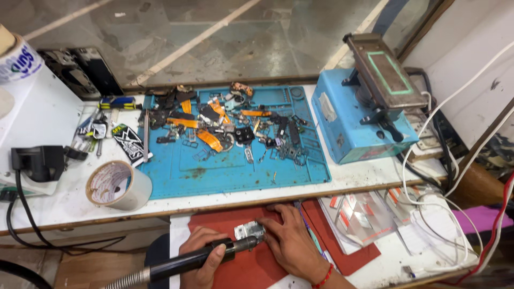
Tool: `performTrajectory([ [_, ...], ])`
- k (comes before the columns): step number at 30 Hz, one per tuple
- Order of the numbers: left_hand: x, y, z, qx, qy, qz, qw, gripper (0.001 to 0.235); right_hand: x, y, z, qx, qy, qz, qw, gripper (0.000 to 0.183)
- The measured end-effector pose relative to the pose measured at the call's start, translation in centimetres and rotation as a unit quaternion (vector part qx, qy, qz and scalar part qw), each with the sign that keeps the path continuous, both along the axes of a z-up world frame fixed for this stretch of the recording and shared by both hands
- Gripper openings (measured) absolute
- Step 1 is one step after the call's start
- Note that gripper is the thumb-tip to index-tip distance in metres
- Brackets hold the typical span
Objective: The person uses a hot air gun to apply heat to a small circuit board placed on a red mat. They hold the board steady with their right hand while directing the hot air with their left hand, repeatedly adjusting the angle and position of the tool.
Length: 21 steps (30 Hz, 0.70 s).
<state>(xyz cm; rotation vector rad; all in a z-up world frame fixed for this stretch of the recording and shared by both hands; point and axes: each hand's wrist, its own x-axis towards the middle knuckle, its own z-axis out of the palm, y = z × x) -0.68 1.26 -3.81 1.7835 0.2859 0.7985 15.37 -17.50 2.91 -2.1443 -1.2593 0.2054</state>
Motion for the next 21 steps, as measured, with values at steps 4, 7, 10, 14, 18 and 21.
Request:
performTrajectory([
  [4, -0.1, 0.3, -0.5, 0.003, 0.021, 0.013, 1.000, 0.031, 0.2, 0.1, 0.3, 0.005, 0.018, -0.001, 1.000, 0.035],
  [7, -0.6, 0.0, -1.5, 0.001, 0.017, -0.007, 1.000, 0.029, 0.2, 0.0, 0.2, -0.012, 0.033, -0.009, 0.999, 0.035],
  [10, 0.0, 0.5, -1.8, 0.011, -0.013, 0.039, 0.999, 0.029, 0.1, -0.1, 0.4, 0.004, 0.023, 0.004, 1.000, 0.036],
  [14, 0.2, -0.1, -0.2, 0.025, -0.016, 0.042, 0.999, 0.026, 0.2, -0.1, -0.1, 0.023, 0.006, -0.002, 1.000, 0.039],
  [18, 0.5, -1.1, 1.9, 0.046, 0.019, 0.078, 0.996, 0.023, 0.6, 0.0, -1.3, 0.078, -0.038, 0.011, 0.996, 0.042],
  [21, 0.2, -1.2, 3.1, 0.083, -0.022, -0.002, 0.996, 0.028, 0.0, -0.5, -1.0, 0.028, -0.010, 0.003, 1.000, 0.039],
])
